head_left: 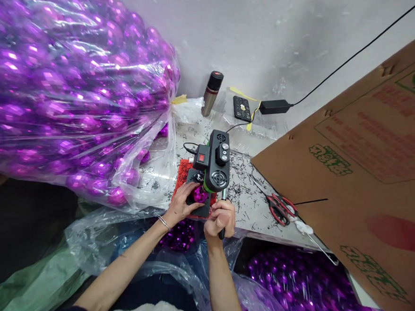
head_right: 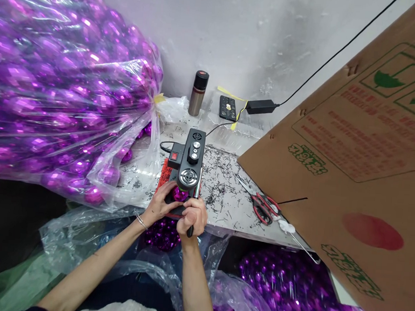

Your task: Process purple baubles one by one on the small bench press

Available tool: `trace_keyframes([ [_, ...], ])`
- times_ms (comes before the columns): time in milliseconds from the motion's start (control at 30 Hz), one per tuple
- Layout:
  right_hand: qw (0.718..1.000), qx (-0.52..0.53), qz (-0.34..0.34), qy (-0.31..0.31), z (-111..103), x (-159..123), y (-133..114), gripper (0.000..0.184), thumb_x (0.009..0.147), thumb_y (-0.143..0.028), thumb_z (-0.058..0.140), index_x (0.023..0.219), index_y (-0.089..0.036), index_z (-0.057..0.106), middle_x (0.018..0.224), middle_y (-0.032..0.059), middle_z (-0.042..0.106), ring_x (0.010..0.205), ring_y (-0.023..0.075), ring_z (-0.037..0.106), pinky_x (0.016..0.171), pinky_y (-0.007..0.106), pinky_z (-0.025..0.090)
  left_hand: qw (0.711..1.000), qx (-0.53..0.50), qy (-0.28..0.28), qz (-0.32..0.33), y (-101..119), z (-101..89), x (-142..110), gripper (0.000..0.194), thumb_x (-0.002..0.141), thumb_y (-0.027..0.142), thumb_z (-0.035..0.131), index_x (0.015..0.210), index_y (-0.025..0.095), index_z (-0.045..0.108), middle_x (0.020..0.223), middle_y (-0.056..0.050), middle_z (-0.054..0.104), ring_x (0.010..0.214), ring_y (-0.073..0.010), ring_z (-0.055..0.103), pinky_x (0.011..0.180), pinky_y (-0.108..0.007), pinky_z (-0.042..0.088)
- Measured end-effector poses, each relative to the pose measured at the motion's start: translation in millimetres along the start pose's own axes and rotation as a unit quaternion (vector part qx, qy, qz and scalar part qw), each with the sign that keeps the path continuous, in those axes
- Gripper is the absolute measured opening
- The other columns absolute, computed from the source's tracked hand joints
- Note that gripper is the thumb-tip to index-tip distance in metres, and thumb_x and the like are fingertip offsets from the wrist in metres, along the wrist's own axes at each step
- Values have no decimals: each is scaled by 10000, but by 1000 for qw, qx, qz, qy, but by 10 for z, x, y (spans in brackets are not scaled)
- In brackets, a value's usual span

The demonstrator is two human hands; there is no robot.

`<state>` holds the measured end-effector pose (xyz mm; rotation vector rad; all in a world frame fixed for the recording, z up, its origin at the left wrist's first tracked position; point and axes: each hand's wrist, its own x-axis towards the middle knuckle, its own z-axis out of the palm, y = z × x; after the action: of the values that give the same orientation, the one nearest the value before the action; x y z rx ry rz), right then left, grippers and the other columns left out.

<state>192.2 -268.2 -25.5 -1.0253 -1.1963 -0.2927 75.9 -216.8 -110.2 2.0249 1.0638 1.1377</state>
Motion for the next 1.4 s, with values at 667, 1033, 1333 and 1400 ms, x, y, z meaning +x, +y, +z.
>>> trace_keyframes([
  [667, 994, -2, 100, -34, -93, 343, -256, 409, 1081, -234, 416, 680, -229, 498, 646, -38, 527, 654, 130, 617, 617, 282, 468, 998, -10, -9, 68, 78, -83, -188, 554, 961, 365, 739, 1467, 242, 552, 1430, -162, 697, 1374, -332, 664, 1214, -616, 490],
  [1033, 996, -8, 83, -39, -88, 219, -225, 422, 1095, -272, 409, 685, -229, 501, 691, -22, 568, 677, 133, 624, 622, 288, 475, 959, 225, 125, -122, -91, -1113, 393, 479, 992, 195, 458, 1442, 100, 594, 1505, -272, 588, 1442, -431, 542, 1220, -685, 418],
  [1333, 997, -4, 61, -43, -97, 193, -193, 398, 1079, -240, 416, 697, -232, 526, 717, -13, 601, 664, 138, 617, 612, 302, 486, 897, 367, 31, -245, -376, -1470, 1013, 490, 869, 130, 624, 1356, 86, 614, 1307, -296, 617, 1251, -486, 569, 991, -629, 526],
  [1400, 997, -9, 60, -51, -107, 204, -199, 400, 1079, -241, 413, 694, -232, 522, 713, -14, 601, 671, 139, 622, 625, 303, 491, 913, 333, 57, -230, -366, -1511, 987, 452, 888, 266, 712, 1302, 102, 633, 1260, -268, 634, 1235, -480, 581, 1012, -644, 527],
])
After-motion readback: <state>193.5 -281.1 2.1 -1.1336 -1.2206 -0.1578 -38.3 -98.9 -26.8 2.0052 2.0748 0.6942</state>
